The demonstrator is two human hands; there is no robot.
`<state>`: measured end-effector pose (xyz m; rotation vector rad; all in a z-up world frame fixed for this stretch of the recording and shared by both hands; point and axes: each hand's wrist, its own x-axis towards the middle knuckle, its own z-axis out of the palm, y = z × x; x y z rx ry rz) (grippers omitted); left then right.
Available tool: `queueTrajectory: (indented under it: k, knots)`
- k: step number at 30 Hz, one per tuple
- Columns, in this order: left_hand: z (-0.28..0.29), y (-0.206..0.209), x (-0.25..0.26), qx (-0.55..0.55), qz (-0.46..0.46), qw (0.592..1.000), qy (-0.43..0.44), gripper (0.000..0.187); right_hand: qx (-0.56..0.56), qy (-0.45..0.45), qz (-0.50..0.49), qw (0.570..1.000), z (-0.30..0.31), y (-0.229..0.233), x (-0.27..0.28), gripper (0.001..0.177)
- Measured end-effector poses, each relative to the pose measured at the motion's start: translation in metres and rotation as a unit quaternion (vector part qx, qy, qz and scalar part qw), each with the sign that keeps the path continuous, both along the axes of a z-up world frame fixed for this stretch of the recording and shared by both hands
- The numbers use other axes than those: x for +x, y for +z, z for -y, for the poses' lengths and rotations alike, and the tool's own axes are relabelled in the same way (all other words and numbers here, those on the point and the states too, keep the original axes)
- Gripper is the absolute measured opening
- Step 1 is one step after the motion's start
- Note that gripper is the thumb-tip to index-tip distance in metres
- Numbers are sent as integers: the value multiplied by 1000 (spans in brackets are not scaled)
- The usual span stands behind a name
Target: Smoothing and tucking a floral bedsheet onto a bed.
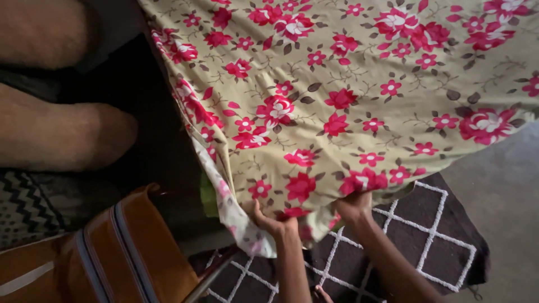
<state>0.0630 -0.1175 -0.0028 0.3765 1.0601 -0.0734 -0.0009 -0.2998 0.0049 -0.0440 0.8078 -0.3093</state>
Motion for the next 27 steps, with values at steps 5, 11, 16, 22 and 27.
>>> queueTrajectory:
  k: [5,11,16,22,27]
  knots:
    - [-1,36,24,45,83,995,14,77,-2,27,35,999,14,21,31,85]
    - [-61,4,50,162,147,975,-26,94,22,-14,69,997,28,-79,21,84]
    - [-128,3,107,252,160,949,-107,70,-70,53,125,988,31,-192,-19,65]
    - [-149,24,118,384,42,921,-48,64,55,118,12,991,-35,-86,-41,67]
    - [-120,25,91,502,19,865,-19,58,-96,254,-20,962,-20,-140,-78,55]
